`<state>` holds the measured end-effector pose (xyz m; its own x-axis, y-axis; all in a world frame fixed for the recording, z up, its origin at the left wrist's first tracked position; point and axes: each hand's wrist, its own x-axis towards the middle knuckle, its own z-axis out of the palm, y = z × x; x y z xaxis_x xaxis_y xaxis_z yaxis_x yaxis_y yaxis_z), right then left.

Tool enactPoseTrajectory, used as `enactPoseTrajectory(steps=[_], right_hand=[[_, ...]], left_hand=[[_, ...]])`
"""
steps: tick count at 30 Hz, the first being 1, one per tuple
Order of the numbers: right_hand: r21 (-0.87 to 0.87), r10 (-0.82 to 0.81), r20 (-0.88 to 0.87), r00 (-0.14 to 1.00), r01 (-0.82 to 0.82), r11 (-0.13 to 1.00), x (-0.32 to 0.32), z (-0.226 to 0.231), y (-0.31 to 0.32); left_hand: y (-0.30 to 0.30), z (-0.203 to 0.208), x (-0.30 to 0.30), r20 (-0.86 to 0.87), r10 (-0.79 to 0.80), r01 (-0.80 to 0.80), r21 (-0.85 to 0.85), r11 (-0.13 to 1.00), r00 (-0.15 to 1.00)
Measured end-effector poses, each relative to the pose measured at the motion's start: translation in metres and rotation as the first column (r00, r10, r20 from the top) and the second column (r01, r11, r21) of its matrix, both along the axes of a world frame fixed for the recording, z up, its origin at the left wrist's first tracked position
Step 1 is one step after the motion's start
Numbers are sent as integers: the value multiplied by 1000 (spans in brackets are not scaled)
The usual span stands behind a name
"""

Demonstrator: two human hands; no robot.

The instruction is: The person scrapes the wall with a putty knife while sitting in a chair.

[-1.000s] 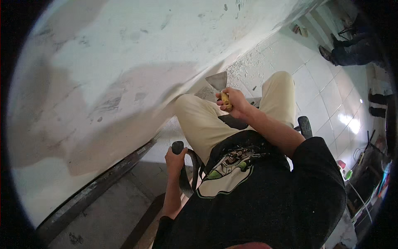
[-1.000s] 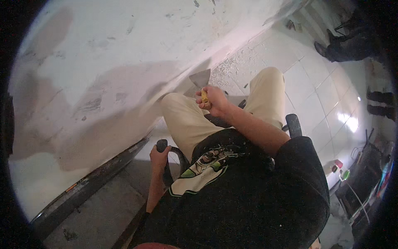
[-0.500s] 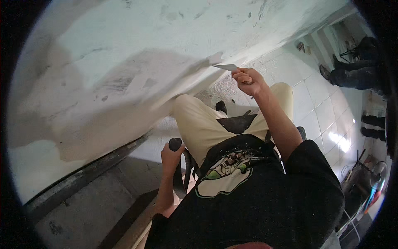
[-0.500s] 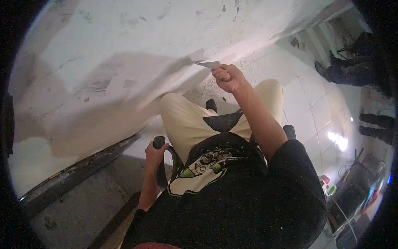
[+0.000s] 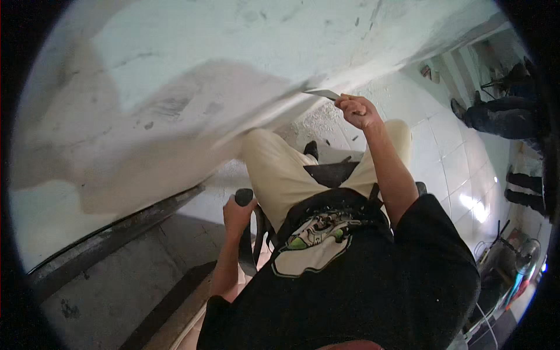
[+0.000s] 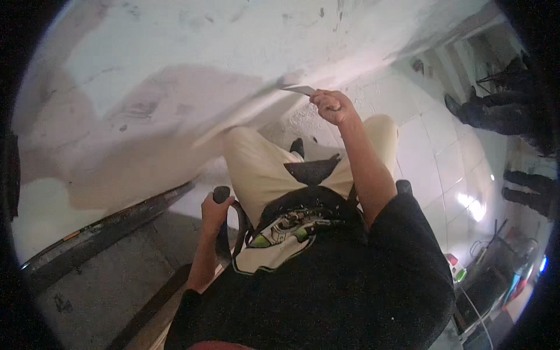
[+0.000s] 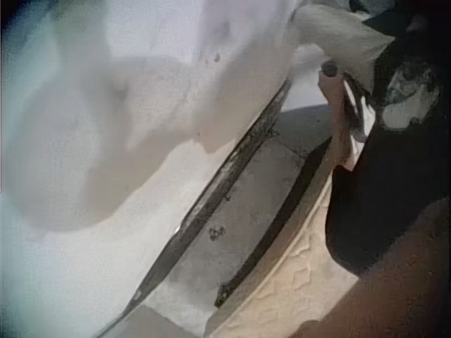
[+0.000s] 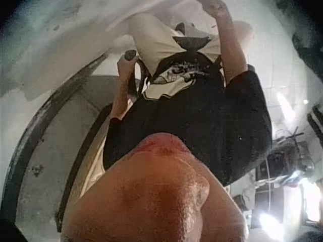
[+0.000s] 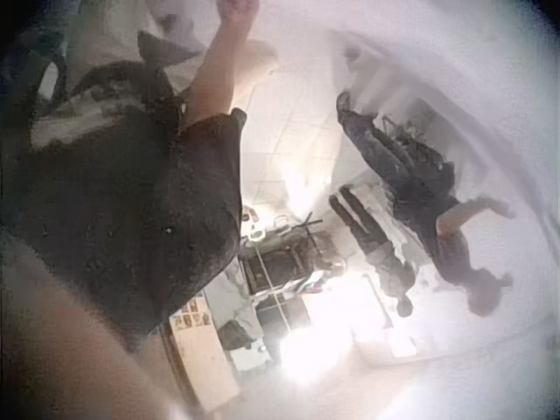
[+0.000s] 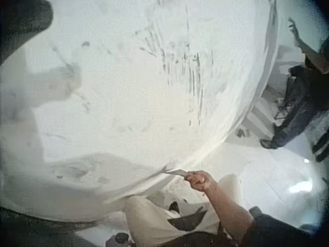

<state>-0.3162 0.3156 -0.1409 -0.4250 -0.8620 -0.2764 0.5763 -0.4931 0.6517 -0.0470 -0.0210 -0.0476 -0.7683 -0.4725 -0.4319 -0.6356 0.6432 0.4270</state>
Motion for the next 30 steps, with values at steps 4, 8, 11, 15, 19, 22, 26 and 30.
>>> enactPoseTrajectory(steps=[4, 8, 11, 15, 19, 22, 26, 30], right_hand=[[46, 75, -30, 997, -73, 996, 2, 10, -7], [-78, 6, -51, 999, -10, 997, -1, 5, -4], [-40, 57, -46, 997, -59, 997, -1, 2, -3], [-44, -4, -58, 998, 1, 999, 0, -7, -1], [5, 50, -57, 997, -49, 999, 0, 2, 1], [25, 29, -92, 995, -27, 999, -7, -6, -9], [146, 16, -73, 997, -5, 989, -7, 6, -9], [73, 41, -115, 993, -33, 997, -6, -4, -13]], left_hand=[[-8, -5, 6, 37, 9, -10, 30, 1000, 999], [-6, -10, 5, 25, -18, 19, -27, 999, 1000], [2, 4, 1, 19, 15, -15, 36, 999, 1000], [2, -2, 3, 9, -11, 11, -1, 1000, 1000], [-3, -3, 7, 7, 14, -14, 21, 1000, 1000], [-7, -15, 8, -6, -23, 22, -44, 999, 1000], [-2, -5, 6, -10, 5, -5, 24, 1000, 1000], [2, -5, 10, -7, 25, -25, 3, 1000, 1000]])
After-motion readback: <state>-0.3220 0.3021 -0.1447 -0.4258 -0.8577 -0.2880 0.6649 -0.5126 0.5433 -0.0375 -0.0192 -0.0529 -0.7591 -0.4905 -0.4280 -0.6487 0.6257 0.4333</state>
